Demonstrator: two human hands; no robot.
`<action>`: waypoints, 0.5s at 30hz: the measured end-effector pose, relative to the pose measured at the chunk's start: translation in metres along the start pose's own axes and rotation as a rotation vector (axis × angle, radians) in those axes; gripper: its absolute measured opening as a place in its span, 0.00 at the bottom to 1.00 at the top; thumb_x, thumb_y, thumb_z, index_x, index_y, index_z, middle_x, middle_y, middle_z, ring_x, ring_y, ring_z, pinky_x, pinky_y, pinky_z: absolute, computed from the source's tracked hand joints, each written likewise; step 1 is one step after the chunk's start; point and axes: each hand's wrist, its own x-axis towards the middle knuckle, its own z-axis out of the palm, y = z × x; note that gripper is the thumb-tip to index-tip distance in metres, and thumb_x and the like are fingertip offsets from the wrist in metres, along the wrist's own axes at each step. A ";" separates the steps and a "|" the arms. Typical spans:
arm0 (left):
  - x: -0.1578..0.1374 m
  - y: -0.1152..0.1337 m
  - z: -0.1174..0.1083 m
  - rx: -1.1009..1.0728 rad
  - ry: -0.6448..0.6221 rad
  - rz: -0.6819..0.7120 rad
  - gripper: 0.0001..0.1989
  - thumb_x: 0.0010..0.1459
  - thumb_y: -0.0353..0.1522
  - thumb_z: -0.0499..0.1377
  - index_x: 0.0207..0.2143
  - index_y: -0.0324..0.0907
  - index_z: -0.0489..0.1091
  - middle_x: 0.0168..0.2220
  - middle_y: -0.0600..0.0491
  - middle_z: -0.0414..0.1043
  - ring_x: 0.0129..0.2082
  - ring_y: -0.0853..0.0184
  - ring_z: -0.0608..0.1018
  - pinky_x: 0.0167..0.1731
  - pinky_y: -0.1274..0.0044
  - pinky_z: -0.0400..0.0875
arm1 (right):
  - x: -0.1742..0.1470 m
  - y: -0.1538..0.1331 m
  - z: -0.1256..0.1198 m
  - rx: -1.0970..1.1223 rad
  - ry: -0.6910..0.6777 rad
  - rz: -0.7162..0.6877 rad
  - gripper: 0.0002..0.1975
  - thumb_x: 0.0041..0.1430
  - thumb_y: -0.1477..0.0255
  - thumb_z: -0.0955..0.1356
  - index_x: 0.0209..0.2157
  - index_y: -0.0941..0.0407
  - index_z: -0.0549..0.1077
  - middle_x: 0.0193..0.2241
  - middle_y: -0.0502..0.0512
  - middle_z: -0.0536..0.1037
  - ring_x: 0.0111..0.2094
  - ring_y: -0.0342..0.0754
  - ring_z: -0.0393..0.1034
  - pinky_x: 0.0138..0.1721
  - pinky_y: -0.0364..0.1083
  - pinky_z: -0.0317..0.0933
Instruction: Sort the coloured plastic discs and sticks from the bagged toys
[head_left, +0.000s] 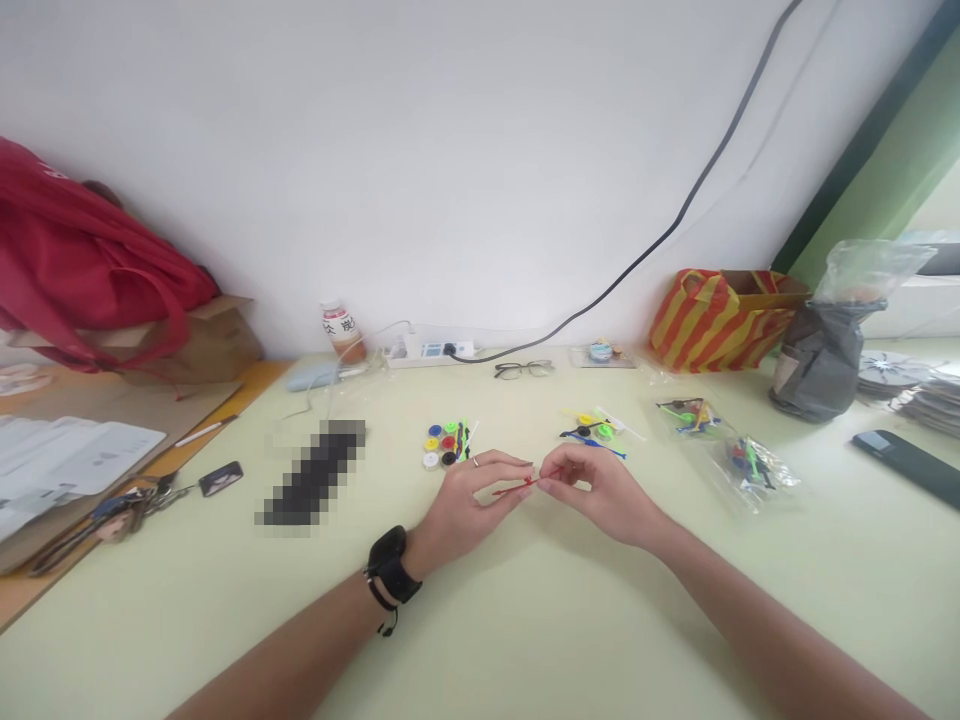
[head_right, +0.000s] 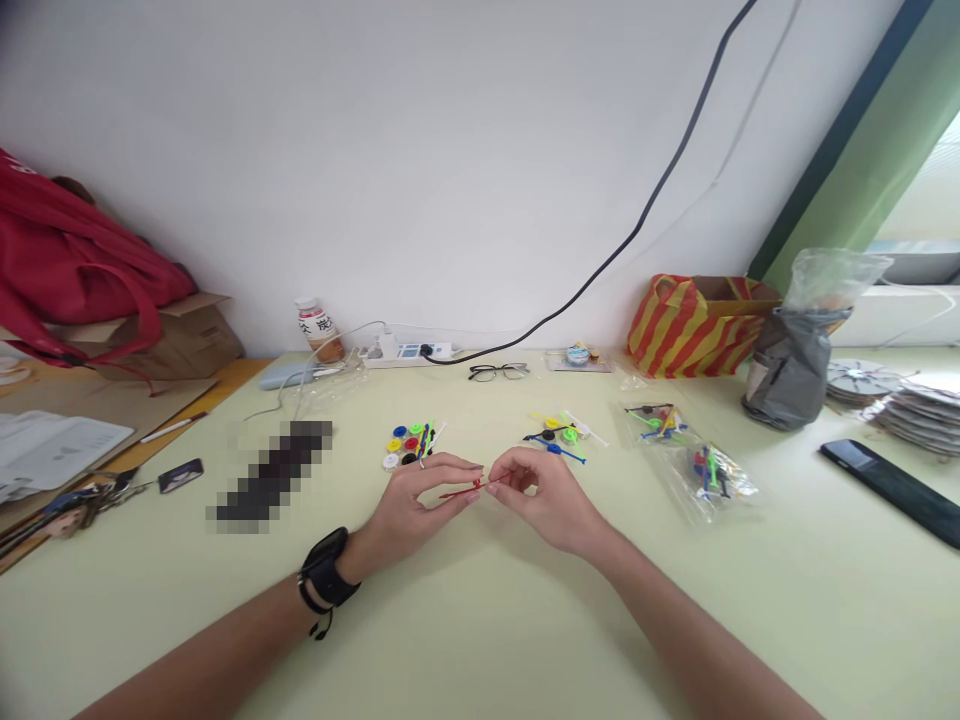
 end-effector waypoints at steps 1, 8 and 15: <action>0.000 0.000 0.000 0.014 0.004 0.003 0.10 0.64 0.29 0.65 0.47 0.46 0.81 0.45 0.48 0.83 0.45 0.62 0.84 0.46 0.71 0.80 | 0.000 0.000 0.000 0.002 0.000 0.006 0.08 0.63 0.64 0.72 0.35 0.55 0.77 0.32 0.53 0.79 0.32 0.47 0.70 0.36 0.47 0.67; -0.002 0.004 -0.001 0.050 -0.046 -0.041 0.10 0.65 0.30 0.63 0.47 0.46 0.80 0.44 0.48 0.83 0.44 0.62 0.83 0.46 0.70 0.79 | 0.000 0.002 0.001 -0.013 0.016 -0.032 0.11 0.63 0.61 0.72 0.35 0.54 0.77 0.32 0.54 0.78 0.31 0.47 0.69 0.34 0.48 0.65; -0.003 0.004 -0.002 0.051 -0.059 -0.115 0.07 0.61 0.28 0.65 0.42 0.44 0.79 0.40 0.50 0.82 0.40 0.63 0.83 0.43 0.72 0.76 | -0.001 0.002 0.002 -0.073 0.006 -0.084 0.08 0.64 0.64 0.71 0.35 0.53 0.78 0.31 0.53 0.75 0.31 0.46 0.66 0.33 0.47 0.61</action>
